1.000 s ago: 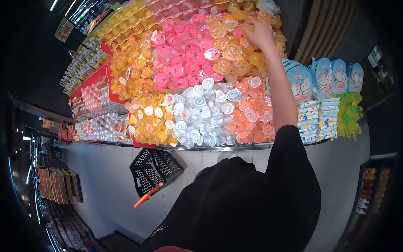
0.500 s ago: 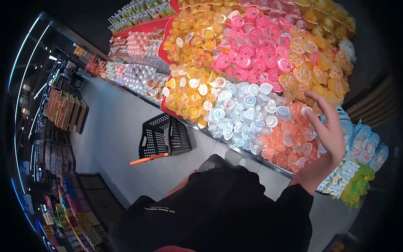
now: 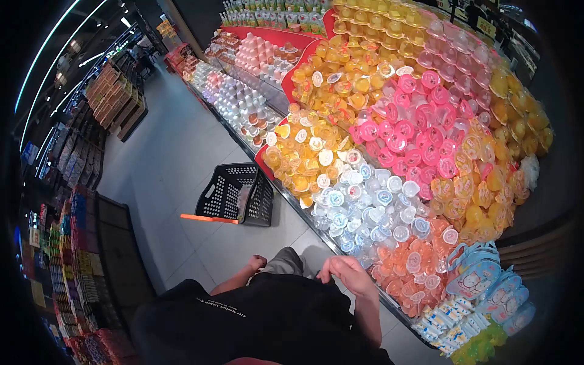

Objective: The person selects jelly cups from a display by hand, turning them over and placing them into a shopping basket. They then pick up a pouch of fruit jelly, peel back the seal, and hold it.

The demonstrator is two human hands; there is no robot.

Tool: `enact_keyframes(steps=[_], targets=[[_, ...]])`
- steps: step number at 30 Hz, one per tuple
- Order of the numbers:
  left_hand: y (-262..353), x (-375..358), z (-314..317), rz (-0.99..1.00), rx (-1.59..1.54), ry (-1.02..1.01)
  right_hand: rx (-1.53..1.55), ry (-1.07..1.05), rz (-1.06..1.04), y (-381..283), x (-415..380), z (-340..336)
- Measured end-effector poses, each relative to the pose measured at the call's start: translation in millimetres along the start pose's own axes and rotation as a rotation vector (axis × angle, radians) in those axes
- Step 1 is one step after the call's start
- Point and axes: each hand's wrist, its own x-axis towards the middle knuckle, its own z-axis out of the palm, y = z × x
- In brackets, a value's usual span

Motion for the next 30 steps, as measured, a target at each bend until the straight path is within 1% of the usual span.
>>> enact_keyframes(steps=[1, 2, 3, 4, 5, 6, 8, 9, 10, 11, 13, 14, 15, 16, 17, 19, 21, 23, 25, 27, 28, 30], targets=[[1.8, -2.2, -8.7, 0.166, -0.226, 0.188, 0.029, -0.079, 0.061, 1.1, 9.0, 3.6], [3.0, -6.9, -17.6, 0.332, -0.45, 0.374, -0.108, -0.06, 0.149, -4.9, 18.2, 11.5], [16.4, -21.0, -35.3, 0.449, -0.498, 0.426, -0.11, -0.066, 0.143, -4.8, 27.3, 18.8], [34.1, -32.0, -58.6, 0.567, -0.547, 0.477, -0.188, -0.03, 0.17, -4.3, 36.6, 26.8], [53.3, -50.2, -82.5, 0.602, -0.69, 0.489, -0.268, 0.007, 0.201, -2.9, 43.3, 34.3], [68.6, -58.0, -107.5, 0.636, -0.839, 0.498, -0.28, 0.003, 0.2, 1.3, 49.0, 39.1], [72.4, -52.0, -159.9, 0.789, -0.738, 0.688, -0.414, -0.068, 0.189, 15.7, 60.0, 45.5], [77.3, -60.0, -185.6, 0.809, -0.675, 0.748, -0.428, -0.074, 0.198, 22.7, 65.9, 51.2], [76.2, -62.4, -207.6, 0.754, -0.507, 0.878, -0.443, -0.099, 0.188, 31.5, 71.8, 59.0], [65.1, -58.8, -233.5, 0.68, -0.172, 0.894, -0.455, -0.123, 0.177, 40.7, 76.7, 67.8], [69.4, -81.5, -251.4, 0.327, 0.324, 0.951, -0.457, -0.11, 0.21, 57.5, 85.9, 88.3], [53.8, -70.8, -254.8, 0.325, 0.321, 0.951, -0.435, -0.124, 0.228, 65.9, 91.4, 99.4], [33.2, -51.0, -257.1, 0.202, 0.481, 0.789, -0.414, -0.144, 0.24, 74.1, 99.7, 110.5], [12.4, -34.9, -263.2, 0.075, 0.633, 0.624, -0.288, -0.166, 0.256, 83.8, 106.5, 122.1], [-0.5, -24.4, -264.1, 0.069, 0.627, 0.639, -0.291, -0.181, 0.25, 90.7, 115.3, 136.3], [-11.1, -7.9, -245.5, 0.056, 0.842, 0.736, -0.123, -0.193, 0.263, 98.3, 125.1, 165.5], [-5.0, -16.7, -252.3, 0.1, 0.773, 0.697, -0.162, -0.179, 0.259, 106.9, 138.6, 189.3], [-2.8, -26.1, -264.1, 0.149, 0.712, 0.623, -0.254, -0.111, 0.293, 114.0, 146.9, 210.2], [-10.5, -19.8, -304.0, 0.193, 0.521, 0.523, -0.317, -0.058, 0.323, 123.3, 149.6, 224.0], [-26.6, 6.2, -330.9, 0.037, 0.401, 0.727, -0.268, -0.027, 0.311, 136.6, 152.6, 234.5], [-35.2, 11.0, -340.7, 0.057, 0.412, 0.716, -0.269, -0.002, 0.303, 143.4, 151.4, 237.1], [-52.1, 19.8, -351.6, 0.034, 0.452, 0.686, -0.148, 0.049, 0.294, 154.5, 144.2, 238.2]])
